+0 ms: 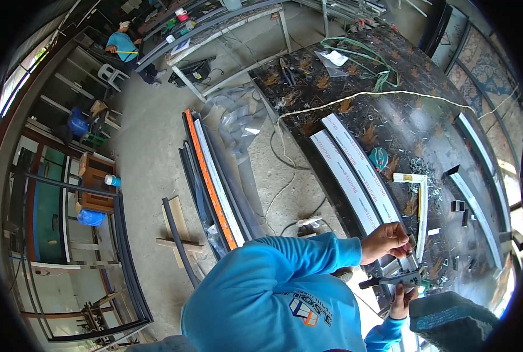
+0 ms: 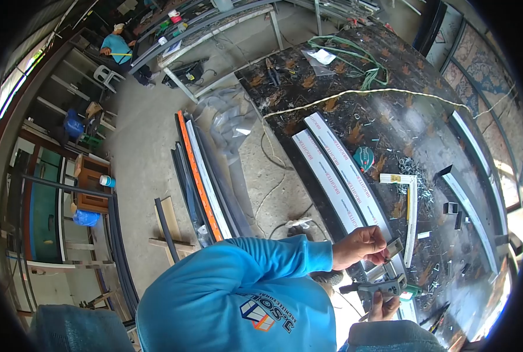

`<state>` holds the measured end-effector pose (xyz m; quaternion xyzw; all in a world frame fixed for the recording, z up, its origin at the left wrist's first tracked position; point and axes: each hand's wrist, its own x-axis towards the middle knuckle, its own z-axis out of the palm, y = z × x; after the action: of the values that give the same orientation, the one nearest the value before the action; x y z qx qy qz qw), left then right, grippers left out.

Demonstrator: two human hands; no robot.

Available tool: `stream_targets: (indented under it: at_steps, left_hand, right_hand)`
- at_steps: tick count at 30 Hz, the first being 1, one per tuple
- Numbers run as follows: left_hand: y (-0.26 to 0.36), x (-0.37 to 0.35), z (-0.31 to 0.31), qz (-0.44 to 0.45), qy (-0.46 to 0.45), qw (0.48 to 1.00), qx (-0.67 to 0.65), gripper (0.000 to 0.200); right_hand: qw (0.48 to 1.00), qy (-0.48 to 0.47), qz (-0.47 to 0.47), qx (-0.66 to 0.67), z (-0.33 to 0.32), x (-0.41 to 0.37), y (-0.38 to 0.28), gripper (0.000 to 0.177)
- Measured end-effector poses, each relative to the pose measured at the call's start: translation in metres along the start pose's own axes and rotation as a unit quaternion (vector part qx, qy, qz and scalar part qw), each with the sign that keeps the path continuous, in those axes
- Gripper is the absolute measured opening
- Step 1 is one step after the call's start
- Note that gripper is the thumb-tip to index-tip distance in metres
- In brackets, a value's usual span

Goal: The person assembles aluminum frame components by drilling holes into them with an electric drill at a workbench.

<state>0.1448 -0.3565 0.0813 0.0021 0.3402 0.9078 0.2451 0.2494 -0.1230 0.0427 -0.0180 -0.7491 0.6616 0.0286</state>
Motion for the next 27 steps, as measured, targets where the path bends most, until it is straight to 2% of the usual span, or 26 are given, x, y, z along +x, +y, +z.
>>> stream_targets:
  at_steps: [1,2,4,5,7,8,10,12,14,15,17,18,19,20,21,22,24,25,26,27]
  left_hand:
    - [0.001,0.0,-0.002,0.0,-0.001,1.0,-0.002,0.013]
    - [0.002,-0.001,-0.004,-0.009,0.003,1.0,-0.014,0.012]
    - [0.002,-0.001,-0.006,-0.02,0.007,0.999,-0.028,0.012]
    - [0.003,-0.001,-0.006,-0.018,0.011,0.999,-0.036,0.012]
    - [0.0,-0.001,-0.008,-0.021,0.013,0.999,-0.048,0.013]
    - [-0.001,0.0,-0.011,-0.023,0.013,0.998,-0.058,0.013]
    - [0.0,0.001,-0.013,-0.041,0.025,0.996,-0.069,0.016]
    - [-0.005,0.002,-0.018,-0.037,0.014,0.995,-0.089,0.016]
    - [-0.003,0.001,-0.02,-0.033,-0.006,0.996,-0.084,0.012]
    - [-0.001,0.0,-0.02,-0.016,-0.017,0.997,-0.079,0.009]
    - [0.003,-0.002,-0.017,0.005,-0.007,1.0,0.029,0.007]
    - [-0.003,0.001,-0.021,-0.011,-0.004,1.0,0.026,0.006]
    - [-0.004,0.0,-0.02,-0.044,0.022,0.999,-0.016,0.004]
    - [-0.01,0.0,-0.031,-0.123,0.034,0.989,-0.079,0.003]
    - [-0.019,0.0,-0.039,-0.177,0.021,0.978,-0.108,0.003]
    - [-0.025,-0.001,-0.049,-0.223,0.013,0.966,-0.132,0.004]
    - [-0.04,-0.008,-0.065,-0.315,0.022,0.921,-0.229,0.008]
    - [-0.05,-0.007,-0.071,-0.339,0.031,0.897,-0.28,0.014]
    - [-0.06,-0.002,-0.078,-0.349,0.026,0.893,-0.282,0.014]
    - [-0.072,0.007,-0.081,-0.332,0.03,0.894,-0.299,0.015]
  right_hand:
    - [0.999,0.018,-0.041,-0.025,0.003,0.0,0.0,0.031]
    - [0.999,0.018,-0.039,-0.026,0.002,0.003,-0.003,0.031]
    - [0.997,-0.065,0.01,-0.031,-0.003,0.01,-0.015,0.033]
    - [0.997,-0.064,0.012,-0.033,-0.003,0.011,-0.014,0.033]
    - [0.996,-0.046,0.074,-0.017,-0.003,0.008,-0.015,0.03]
    - [0.996,-0.042,0.078,-0.02,0.0,0.008,-0.013,0.03]
    - [0.999,-0.017,-0.006,0.032,0.013,0.013,-0.012,0.03]
    - [0.997,-0.057,0.049,-0.012,0.003,0.012,-0.014,0.031]
    - [0.994,-0.035,0.101,-0.021,0.014,0.011,-0.036,0.033]
    - [0.992,-0.02,0.124,0.021,0.022,0.011,-0.043,0.033]
    - [0.992,-0.052,0.116,-0.024,0.025,0.015,-0.052,0.036]
    - [0.992,-0.062,0.101,-0.052,0.028,0.016,-0.053,0.038]
    - [0.96,-0.12,0.16,-0.196,0.026,0.024,-0.072,0.039]
    - [0.901,-0.183,0.217,-0.329,0.026,0.029,-0.097,0.04]
    - [0.882,-0.193,0.176,-0.392,0.027,0.025,-0.111,0.042]
    - [0.881,-0.189,0.182,-0.394,0.026,0.024,-0.113,0.042]
    - [0.881,-0.239,0.151,-0.379,0.021,0.025,-0.114,0.045]
    - [0.916,-0.234,0.104,-0.31,0.021,0.026,-0.101,0.046]
    - [0.912,-0.249,0.191,-0.266,0.017,0.029,-0.094,0.046]
    - [0.906,-0.242,0.215,-0.273,0.013,0.03,-0.083,0.047]
